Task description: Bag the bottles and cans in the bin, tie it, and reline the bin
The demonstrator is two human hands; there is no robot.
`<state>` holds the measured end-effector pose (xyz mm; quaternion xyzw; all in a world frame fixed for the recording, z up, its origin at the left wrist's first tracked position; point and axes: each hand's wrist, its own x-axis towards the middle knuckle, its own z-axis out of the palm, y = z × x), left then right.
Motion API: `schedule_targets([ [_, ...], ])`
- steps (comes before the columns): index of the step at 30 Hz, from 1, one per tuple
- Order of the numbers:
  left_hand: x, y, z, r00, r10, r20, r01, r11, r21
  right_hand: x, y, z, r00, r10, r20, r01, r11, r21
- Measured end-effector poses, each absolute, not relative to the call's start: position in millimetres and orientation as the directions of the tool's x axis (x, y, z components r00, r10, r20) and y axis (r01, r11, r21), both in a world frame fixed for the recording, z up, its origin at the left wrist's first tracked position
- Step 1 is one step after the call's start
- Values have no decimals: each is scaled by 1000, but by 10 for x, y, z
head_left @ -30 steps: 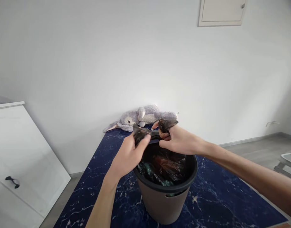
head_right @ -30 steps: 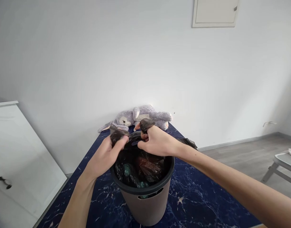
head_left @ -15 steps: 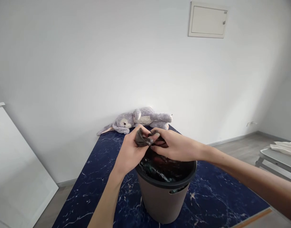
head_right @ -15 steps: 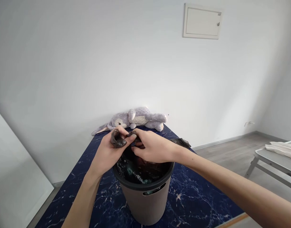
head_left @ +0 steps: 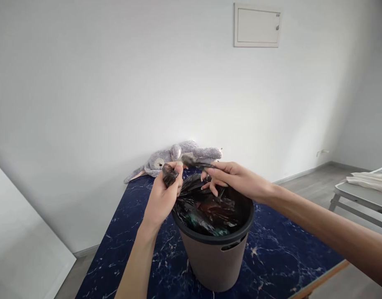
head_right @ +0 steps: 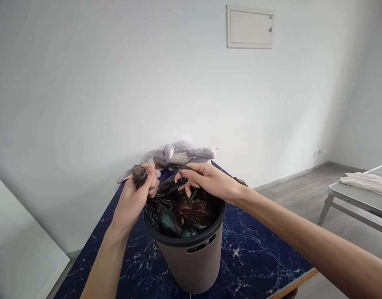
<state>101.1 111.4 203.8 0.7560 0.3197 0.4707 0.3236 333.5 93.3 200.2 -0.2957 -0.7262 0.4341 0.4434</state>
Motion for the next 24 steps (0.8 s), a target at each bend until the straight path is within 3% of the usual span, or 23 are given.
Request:
schedule_targets([
  [3,997,1127,2029,361,813,457,73,-513,855,3315,986,1989,-383,866,322,-170,276,-946],
  [5,990,1115,2031,369,816,445,82,-506,859,3284,1007,2008,-373,893,253,-174,200,-964],
  [9,976,1030,2069,433,791,431,117,-524,844,3172,974,2100,-273,944,188,69,214,-974],
  [12,971,926,2113,448,770,453,177,-573,800,3077,887,2160,-339,914,222,326,336,-884],
  [15,981,803,2141,441,707,553,280,-694,664,2977,798,2154,-452,828,331,441,530,-724],
  [18,1001,681,2130,459,577,676,402,-813,421,2869,749,2103,-511,715,477,452,695,-558],
  [21,1024,593,2096,507,463,727,502,-844,187,2786,749,2059,-574,661,483,467,749,-471],
  [24,1046,561,2073,570,415,710,534,-843,65,2748,787,2027,-580,670,464,493,742,-455],
])
